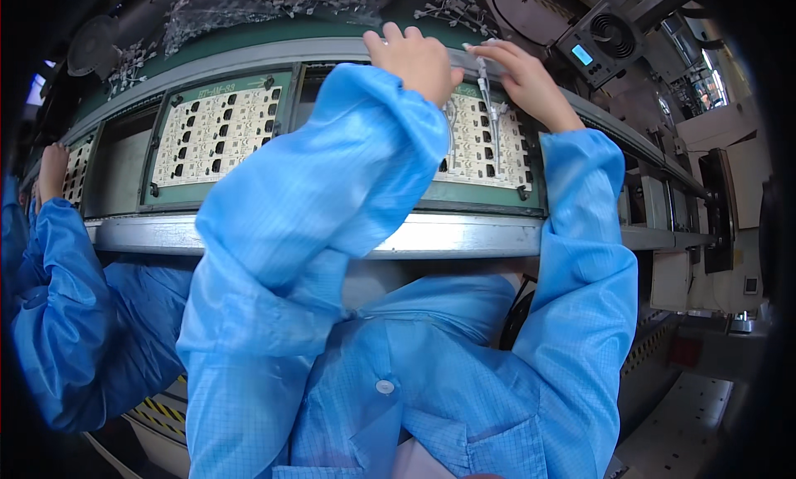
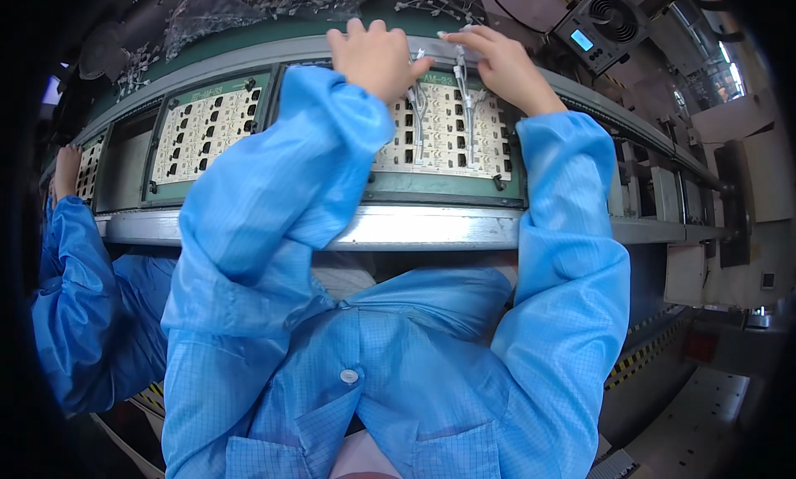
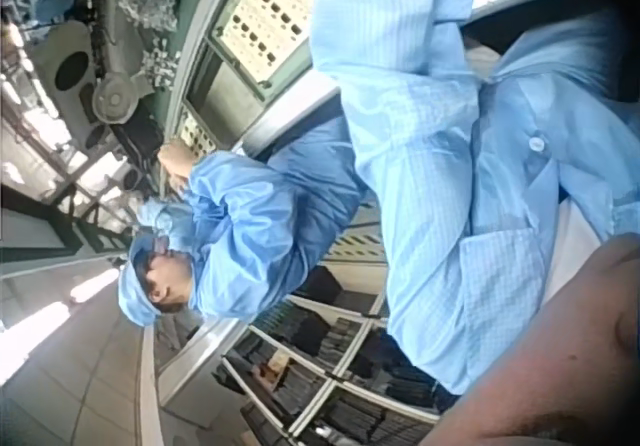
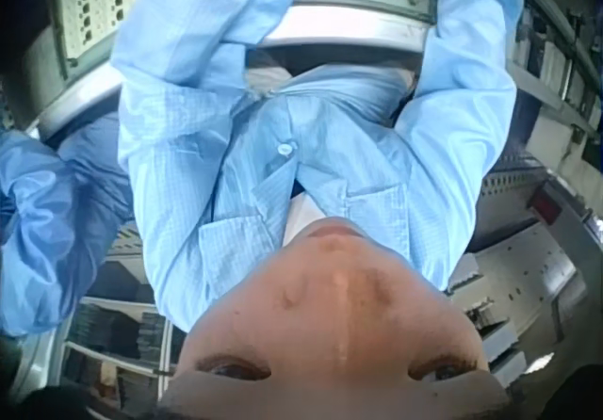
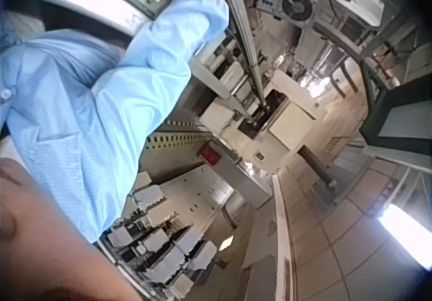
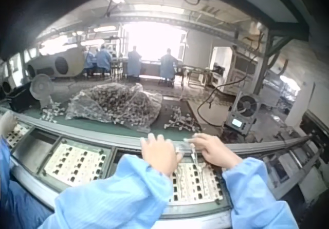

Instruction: Manually insert and assemble components onto a circuit board on a production line.

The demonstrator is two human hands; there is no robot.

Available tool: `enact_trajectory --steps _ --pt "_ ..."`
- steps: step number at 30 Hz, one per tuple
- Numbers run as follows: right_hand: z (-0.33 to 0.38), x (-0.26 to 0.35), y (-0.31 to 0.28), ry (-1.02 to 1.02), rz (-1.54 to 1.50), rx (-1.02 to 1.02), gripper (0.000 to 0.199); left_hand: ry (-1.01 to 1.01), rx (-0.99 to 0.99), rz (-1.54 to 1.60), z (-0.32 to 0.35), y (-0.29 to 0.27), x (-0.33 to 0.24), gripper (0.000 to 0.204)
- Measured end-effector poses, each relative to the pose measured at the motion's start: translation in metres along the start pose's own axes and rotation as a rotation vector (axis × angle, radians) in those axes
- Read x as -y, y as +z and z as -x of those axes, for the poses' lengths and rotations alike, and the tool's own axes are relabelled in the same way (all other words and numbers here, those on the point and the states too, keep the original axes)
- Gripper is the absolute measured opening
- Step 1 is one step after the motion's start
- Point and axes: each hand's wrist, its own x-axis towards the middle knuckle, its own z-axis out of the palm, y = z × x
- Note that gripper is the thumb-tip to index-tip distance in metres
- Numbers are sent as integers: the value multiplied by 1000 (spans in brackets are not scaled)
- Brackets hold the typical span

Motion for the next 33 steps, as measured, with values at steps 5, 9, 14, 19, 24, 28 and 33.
enact_trajectory --steps 5,9,14,19,24,28,33 --pt "-7 -6 6 68 -100 139 32 -54 133 -38 -17 18 -20 30" --pt "4 -8 -5 69 -59 106 19 -18 116 54 -16 25 -20 26" --pt "30 -19 -19 141 -82 88 17 54 88 232 -9 27 -22 26" --pt "49 -21 -20 181 -107 -16 14 103 63 281 -1 22 -21 29" --pt "47 -10 -7 126 -56 -129 11 86 49 295 0 28 -18 24" --pt "51 -19 -11 28 107 -81 13 7 99 334 -2 20 -11 25" --pt "51 -24 -16 282 -212 59 19 37 85 266 -3 20 -6 26"
